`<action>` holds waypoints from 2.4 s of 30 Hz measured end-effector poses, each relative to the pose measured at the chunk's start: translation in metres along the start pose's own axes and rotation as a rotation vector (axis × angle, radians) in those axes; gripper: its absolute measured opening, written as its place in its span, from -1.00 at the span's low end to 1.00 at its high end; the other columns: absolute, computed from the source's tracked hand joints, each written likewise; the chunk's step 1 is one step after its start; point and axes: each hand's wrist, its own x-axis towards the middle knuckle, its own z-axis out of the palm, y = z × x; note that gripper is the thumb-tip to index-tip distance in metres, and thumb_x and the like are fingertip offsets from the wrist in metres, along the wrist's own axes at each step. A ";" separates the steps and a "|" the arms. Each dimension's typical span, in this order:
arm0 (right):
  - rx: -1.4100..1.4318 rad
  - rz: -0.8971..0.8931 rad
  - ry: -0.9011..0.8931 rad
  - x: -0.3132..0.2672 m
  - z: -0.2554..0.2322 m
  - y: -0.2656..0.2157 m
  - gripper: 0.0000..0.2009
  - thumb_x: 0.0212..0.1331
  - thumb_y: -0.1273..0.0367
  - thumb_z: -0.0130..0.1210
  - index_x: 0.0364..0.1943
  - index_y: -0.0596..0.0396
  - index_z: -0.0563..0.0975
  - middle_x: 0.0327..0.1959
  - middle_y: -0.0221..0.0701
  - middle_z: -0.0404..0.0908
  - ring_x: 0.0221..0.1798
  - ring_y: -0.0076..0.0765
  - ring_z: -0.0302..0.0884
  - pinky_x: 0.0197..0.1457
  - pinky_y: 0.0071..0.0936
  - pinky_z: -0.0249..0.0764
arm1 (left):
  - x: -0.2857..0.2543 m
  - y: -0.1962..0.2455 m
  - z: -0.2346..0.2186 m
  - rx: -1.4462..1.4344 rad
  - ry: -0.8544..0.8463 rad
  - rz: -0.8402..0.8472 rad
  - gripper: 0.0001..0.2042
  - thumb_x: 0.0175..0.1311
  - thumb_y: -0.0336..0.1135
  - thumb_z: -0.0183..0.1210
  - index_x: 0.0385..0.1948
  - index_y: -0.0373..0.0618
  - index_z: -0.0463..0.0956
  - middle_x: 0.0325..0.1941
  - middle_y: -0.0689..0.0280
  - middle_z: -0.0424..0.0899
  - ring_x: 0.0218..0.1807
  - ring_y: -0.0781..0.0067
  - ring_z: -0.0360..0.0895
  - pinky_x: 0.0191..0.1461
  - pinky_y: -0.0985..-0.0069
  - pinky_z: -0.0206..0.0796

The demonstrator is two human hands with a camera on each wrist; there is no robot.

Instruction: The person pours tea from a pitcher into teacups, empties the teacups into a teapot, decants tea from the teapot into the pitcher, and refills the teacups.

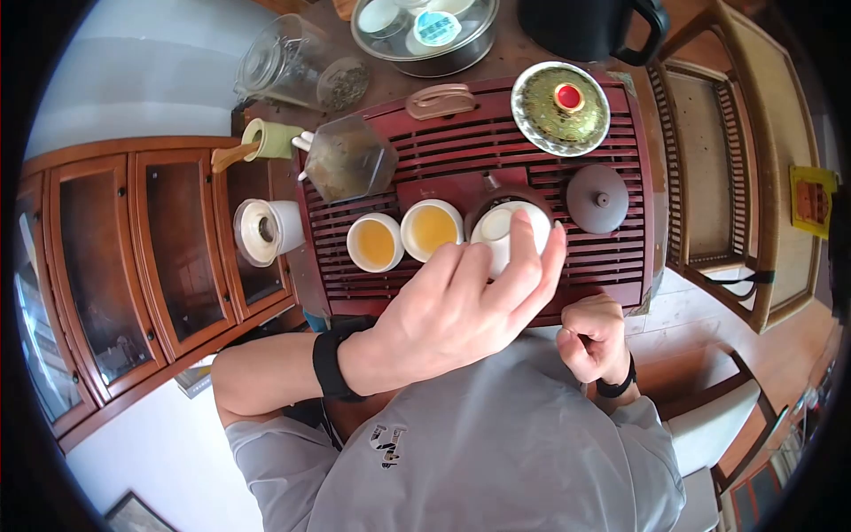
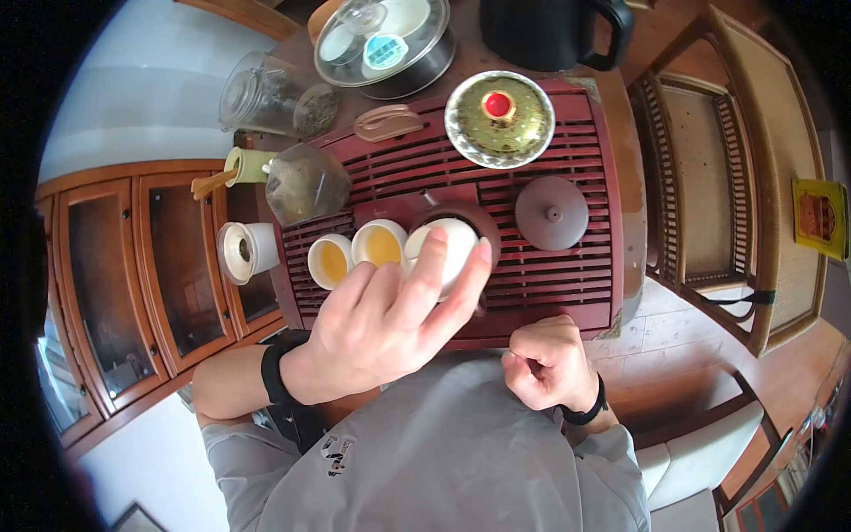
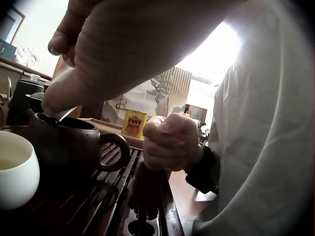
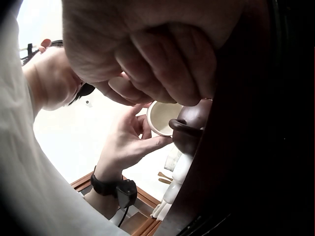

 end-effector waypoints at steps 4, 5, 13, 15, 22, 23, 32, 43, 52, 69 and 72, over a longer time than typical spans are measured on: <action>0.002 0.005 0.007 -0.003 0.001 0.003 -0.74 -0.13 0.55 0.07 -0.76 0.08 0.22 -0.81 -0.38 0.12 -0.79 -0.18 0.08 -0.66 -0.30 0.02 | 0.001 -0.003 -0.004 -0.019 -0.010 -0.042 -0.62 0.25 -0.34 0.16 0.12 0.14 0.65 0.18 0.25 0.54 -0.57 0.67 0.24 -0.44 0.70 0.22; -0.012 0.005 0.010 -0.003 0.001 0.003 -0.74 -0.15 0.55 0.07 -0.76 0.08 0.21 -0.81 -0.37 0.12 -0.79 -0.18 0.08 -0.66 -0.31 0.02 | 0.000 -0.005 -0.002 -0.075 0.021 -0.079 -0.63 0.24 -0.34 0.16 0.11 0.14 0.65 0.15 0.26 0.55 -0.57 0.67 0.25 -0.44 0.70 0.22; -0.002 0.033 0.027 -0.008 0.002 0.008 -0.75 -0.13 0.52 0.06 -0.75 0.09 0.22 -0.80 -0.38 0.13 -0.78 -0.24 0.08 -0.63 -0.35 -0.01 | -0.034 -0.023 -0.014 -0.677 0.039 -0.472 -0.38 -0.11 -0.53 0.37 0.16 -0.08 0.52 0.05 0.19 0.64 -0.25 0.36 0.66 -0.24 0.51 0.54; 0.017 0.037 0.040 -0.005 0.003 0.005 -0.73 -0.03 0.48 0.09 -0.74 0.09 0.24 -0.80 -0.40 0.15 -0.78 -0.27 0.10 -0.63 -0.37 0.00 | -0.052 -0.033 -0.018 -0.816 0.034 -0.629 -0.36 -0.19 -0.53 0.45 0.10 -0.13 0.50 0.09 0.13 0.64 0.01 0.18 0.68 -0.12 0.42 0.59; 0.017 0.065 0.019 -0.008 0.002 0.007 -0.71 0.00 0.46 0.10 -0.74 0.10 0.26 -0.81 -0.41 0.16 -0.78 -0.29 0.10 -0.63 -0.38 0.01 | -0.130 -0.037 -0.017 -0.877 0.142 -1.122 -0.34 -0.10 -0.47 0.46 0.18 -0.20 0.45 0.01 0.30 0.65 -0.59 0.75 0.30 -0.52 0.74 0.21; 0.015 0.068 0.027 -0.007 0.002 0.006 -0.71 0.01 0.45 0.11 -0.74 0.10 0.26 -0.80 -0.41 0.16 -0.78 -0.29 0.10 -0.63 -0.38 0.01 | -0.137 -0.038 -0.017 -0.841 0.058 -1.159 -0.30 -0.09 -0.47 0.45 0.23 -0.21 0.40 0.01 0.30 0.65 -0.53 0.77 0.32 -0.47 0.75 0.22; 0.015 0.091 0.048 -0.010 0.003 0.006 -0.67 0.06 0.41 0.13 -0.74 0.10 0.25 -0.80 -0.41 0.15 -0.78 -0.32 0.10 -0.63 -0.40 0.01 | -0.156 -0.040 0.008 -0.747 -0.034 -1.206 -0.28 -0.10 -0.45 0.47 0.26 -0.17 0.46 0.26 0.21 0.46 -0.57 0.68 0.31 -0.39 0.70 0.31; 0.016 0.113 0.053 -0.010 0.003 0.006 -0.67 0.05 0.42 0.12 -0.74 0.10 0.25 -0.80 -0.41 0.15 -0.78 -0.32 0.09 -0.63 -0.40 0.00 | -0.155 -0.040 0.010 -0.576 -0.137 -1.113 -0.11 -0.16 -0.36 0.57 0.37 -0.15 0.35 0.26 0.14 0.42 -0.15 0.35 0.60 -0.16 0.47 0.51; 0.015 0.127 0.061 -0.009 0.004 0.004 -0.69 0.03 0.43 0.13 -0.74 0.10 0.27 -0.80 -0.42 0.18 -0.77 -0.33 0.11 -0.63 -0.40 0.01 | -0.142 -0.037 -0.001 -0.430 -0.071 -0.885 -0.06 -0.24 -0.24 0.59 0.35 -0.25 0.36 0.20 0.13 0.45 0.00 0.13 0.62 -0.08 0.36 0.55; 0.009 0.119 0.065 -0.009 0.004 0.003 -0.65 0.10 0.41 0.14 -0.74 0.10 0.26 -0.80 -0.43 0.17 -0.77 -0.34 0.10 -0.62 -0.40 -0.01 | -0.121 -0.033 0.016 -0.429 -0.179 -0.734 -0.28 -0.17 -0.15 0.54 0.19 -0.05 0.54 0.14 0.36 0.53 0.08 0.27 0.36 0.19 0.28 0.05; 0.005 0.132 0.054 -0.009 0.004 0.003 -0.66 0.08 0.42 0.13 -0.74 0.09 0.26 -0.80 -0.43 0.17 -0.77 -0.33 0.11 -0.62 -0.40 0.00 | -0.120 -0.033 0.013 -0.444 -0.162 -0.745 -0.33 -0.16 -0.18 0.54 0.13 -0.03 0.55 0.13 0.38 0.54 0.09 0.27 0.37 0.21 0.27 0.02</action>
